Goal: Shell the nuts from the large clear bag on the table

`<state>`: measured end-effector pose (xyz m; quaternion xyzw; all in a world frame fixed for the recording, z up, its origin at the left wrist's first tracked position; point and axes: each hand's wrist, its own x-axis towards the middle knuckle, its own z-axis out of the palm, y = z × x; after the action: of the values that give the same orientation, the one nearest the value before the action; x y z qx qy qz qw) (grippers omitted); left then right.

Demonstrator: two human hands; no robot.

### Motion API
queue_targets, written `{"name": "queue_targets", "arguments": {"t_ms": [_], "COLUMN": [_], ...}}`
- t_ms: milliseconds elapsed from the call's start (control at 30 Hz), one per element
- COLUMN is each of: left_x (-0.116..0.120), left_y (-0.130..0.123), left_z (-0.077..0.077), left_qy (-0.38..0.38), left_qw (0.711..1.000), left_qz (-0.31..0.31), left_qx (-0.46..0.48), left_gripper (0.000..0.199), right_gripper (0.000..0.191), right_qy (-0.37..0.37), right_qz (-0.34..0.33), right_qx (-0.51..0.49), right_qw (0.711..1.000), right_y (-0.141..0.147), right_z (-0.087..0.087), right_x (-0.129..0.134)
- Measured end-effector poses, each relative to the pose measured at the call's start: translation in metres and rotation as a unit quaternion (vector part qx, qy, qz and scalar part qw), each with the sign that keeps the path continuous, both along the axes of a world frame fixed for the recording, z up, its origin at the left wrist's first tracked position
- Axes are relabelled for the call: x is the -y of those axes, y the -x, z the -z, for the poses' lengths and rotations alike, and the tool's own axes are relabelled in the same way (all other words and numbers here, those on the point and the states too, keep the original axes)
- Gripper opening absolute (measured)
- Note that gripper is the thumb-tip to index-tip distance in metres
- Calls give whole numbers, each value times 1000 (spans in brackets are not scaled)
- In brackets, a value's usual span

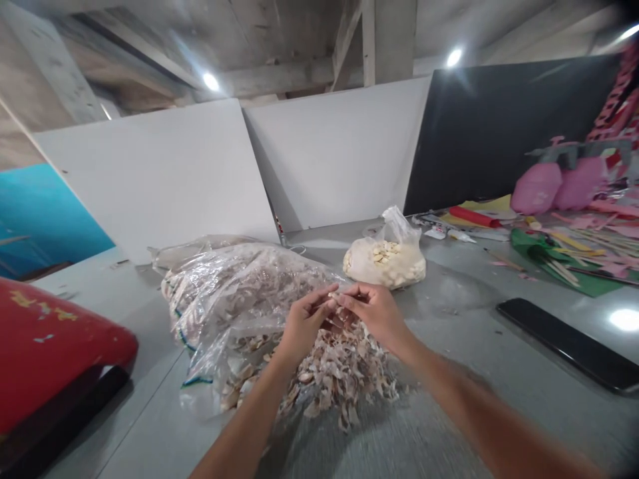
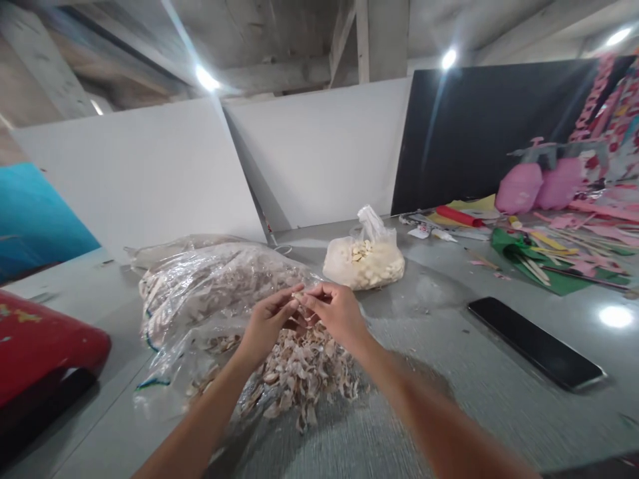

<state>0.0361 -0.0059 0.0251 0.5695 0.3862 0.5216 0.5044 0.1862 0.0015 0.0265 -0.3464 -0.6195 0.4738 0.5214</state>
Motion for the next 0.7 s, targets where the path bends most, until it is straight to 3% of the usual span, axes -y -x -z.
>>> {"name": "queue_targets", "arguments": {"t_ms": [333,700], "left_x": [6,7], "left_y": [-10,-3], "left_z": [11,18], "left_qy": [25,9], "left_qw": [999,997], "left_qz": [-36,68], "left_qx": [29,44], "left_gripper": [54,44], "right_gripper": [25,15], "right_qy": [-133,-242], "right_qz": [108,183], "right_qx": [112,192], "right_qw": [979,933], "right_y": [3,2], "right_z": [10,2], "right_x": [2,4]}}
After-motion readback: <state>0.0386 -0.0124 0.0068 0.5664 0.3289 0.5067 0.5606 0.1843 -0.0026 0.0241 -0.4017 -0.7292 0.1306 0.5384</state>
